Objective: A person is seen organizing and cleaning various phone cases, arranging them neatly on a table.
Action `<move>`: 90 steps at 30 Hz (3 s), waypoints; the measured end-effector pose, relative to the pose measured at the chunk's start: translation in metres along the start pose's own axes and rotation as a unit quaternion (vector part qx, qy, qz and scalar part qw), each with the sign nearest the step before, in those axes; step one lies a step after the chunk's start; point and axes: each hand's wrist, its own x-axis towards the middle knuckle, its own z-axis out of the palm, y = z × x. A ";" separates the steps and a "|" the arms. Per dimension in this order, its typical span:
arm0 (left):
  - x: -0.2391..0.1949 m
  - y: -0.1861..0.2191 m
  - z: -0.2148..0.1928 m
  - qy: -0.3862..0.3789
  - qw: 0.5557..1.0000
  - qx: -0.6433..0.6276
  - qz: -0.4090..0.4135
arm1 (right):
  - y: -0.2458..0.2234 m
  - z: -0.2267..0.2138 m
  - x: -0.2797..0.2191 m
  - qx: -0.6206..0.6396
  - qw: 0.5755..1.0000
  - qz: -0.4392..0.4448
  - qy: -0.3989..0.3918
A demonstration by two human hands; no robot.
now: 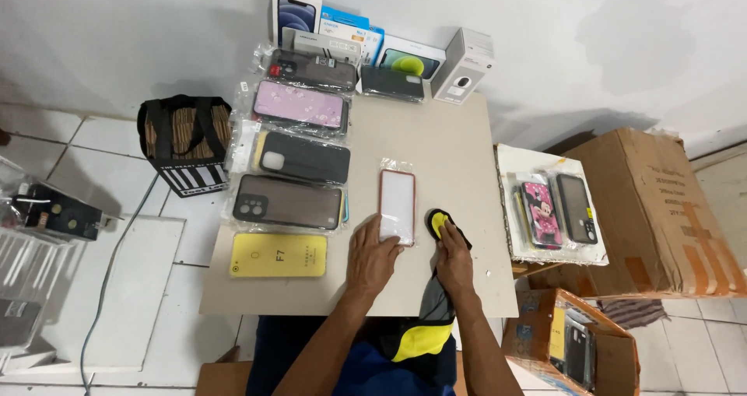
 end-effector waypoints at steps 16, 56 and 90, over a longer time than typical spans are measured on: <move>0.000 -0.008 0.013 0.034 0.999 0.008 0.007 | -0.023 0.014 0.028 -0.064 0.988 -0.141 -0.014; 0.008 -0.001 0.034 0.048 0.939 -0.258 -0.220 | -0.120 -0.016 -0.009 0.166 0.974 0.088 0.124; -0.012 -0.017 0.032 0.086 0.986 0.129 0.058 | -0.053 0.026 0.072 -0.070 0.943 -0.291 -0.147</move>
